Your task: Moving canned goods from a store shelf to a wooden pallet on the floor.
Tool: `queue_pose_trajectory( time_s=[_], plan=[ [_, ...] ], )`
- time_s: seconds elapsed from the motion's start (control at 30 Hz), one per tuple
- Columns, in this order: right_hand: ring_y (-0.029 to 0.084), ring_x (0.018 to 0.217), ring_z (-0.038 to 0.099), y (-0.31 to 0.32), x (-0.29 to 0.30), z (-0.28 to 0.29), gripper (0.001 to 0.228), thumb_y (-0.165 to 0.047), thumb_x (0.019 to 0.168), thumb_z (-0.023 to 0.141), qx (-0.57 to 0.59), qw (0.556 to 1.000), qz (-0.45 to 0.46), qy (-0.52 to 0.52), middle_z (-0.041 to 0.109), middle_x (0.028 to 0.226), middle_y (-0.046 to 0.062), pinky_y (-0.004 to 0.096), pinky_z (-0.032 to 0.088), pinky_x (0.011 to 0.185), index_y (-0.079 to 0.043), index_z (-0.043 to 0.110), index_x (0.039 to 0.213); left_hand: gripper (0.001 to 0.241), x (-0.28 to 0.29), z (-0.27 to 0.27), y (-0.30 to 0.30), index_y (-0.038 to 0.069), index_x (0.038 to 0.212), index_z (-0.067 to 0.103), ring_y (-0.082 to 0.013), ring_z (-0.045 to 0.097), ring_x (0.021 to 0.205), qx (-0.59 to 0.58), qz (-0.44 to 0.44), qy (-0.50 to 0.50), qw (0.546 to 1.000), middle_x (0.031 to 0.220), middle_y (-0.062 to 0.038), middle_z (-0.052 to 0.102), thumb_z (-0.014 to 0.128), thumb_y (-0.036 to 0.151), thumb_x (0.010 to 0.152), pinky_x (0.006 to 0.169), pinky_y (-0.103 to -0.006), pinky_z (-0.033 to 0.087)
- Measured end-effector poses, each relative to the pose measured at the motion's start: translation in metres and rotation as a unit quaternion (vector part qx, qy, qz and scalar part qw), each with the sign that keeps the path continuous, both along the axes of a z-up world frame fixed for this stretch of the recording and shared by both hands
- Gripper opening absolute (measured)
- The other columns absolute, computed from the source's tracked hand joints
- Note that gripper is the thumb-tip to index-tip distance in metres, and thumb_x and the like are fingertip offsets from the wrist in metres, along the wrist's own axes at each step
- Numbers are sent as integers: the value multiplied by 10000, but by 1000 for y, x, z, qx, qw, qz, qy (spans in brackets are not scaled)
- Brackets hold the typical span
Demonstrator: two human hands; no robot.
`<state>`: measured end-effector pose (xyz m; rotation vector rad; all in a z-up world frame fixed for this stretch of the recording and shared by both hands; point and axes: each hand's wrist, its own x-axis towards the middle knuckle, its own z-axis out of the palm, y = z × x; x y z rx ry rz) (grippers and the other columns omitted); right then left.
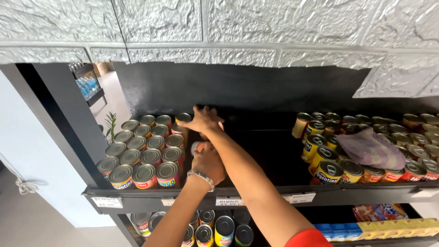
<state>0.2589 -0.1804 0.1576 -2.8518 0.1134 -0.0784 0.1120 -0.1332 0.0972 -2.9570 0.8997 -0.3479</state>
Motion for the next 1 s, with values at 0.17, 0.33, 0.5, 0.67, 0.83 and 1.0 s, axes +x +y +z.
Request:
queue_pose_trajectory(
  time_s=[0.17,0.33,0.5,0.67,0.83,1.0],
  plan=[
    [434,1489,295,-12,17,-21,1046,-850,693,633,60,998,36,5,269,1643,148,670,364,1114,-292,410,1549,592,-18,36,13,81,1337,596,-340,428,1374,38,76,34,996,1442,-145,472,725,380,842,957,-563,526],
    [411,1484,366,-5,49,-57,1023,-862,699,561,104,993,37,38,381,1626,123,572,371,1170,-277,477,1534,506,2,21,29,156,1288,636,-398,443,1330,-29,67,74,995,1427,-138,457,745,303,816,923,-539,560],
    [387,1511,342,-8,76,-90,1079,-928,824,388,81,986,138,51,457,1599,149,604,171,1253,-116,515,1524,547,-7,32,15,85,1309,596,-417,411,1364,-4,112,81,990,1467,-145,412,736,300,827,780,-533,618],
    [332,1386,511,-23,96,-92,1128,-879,757,599,210,949,185,144,530,1532,187,522,388,1161,-30,507,1494,598,-1,26,2,112,1392,534,-476,397,1343,31,166,94,981,1429,-163,425,711,343,870,682,-522,623],
    [321,1259,588,-36,7,-24,1131,-839,632,574,259,931,122,226,546,1475,144,567,520,1018,-133,480,1510,457,5,13,-12,143,1375,567,-504,472,1250,75,186,74,977,1394,-227,455,626,321,958,496,-523,605],
    [367,1275,538,-49,73,-91,1200,-868,742,718,171,937,176,249,436,1521,203,598,517,934,-102,294,1562,490,11,7,-11,92,1365,592,-457,514,1212,70,189,49,978,1377,-190,490,640,295,922,460,-507,587]
  ],
)
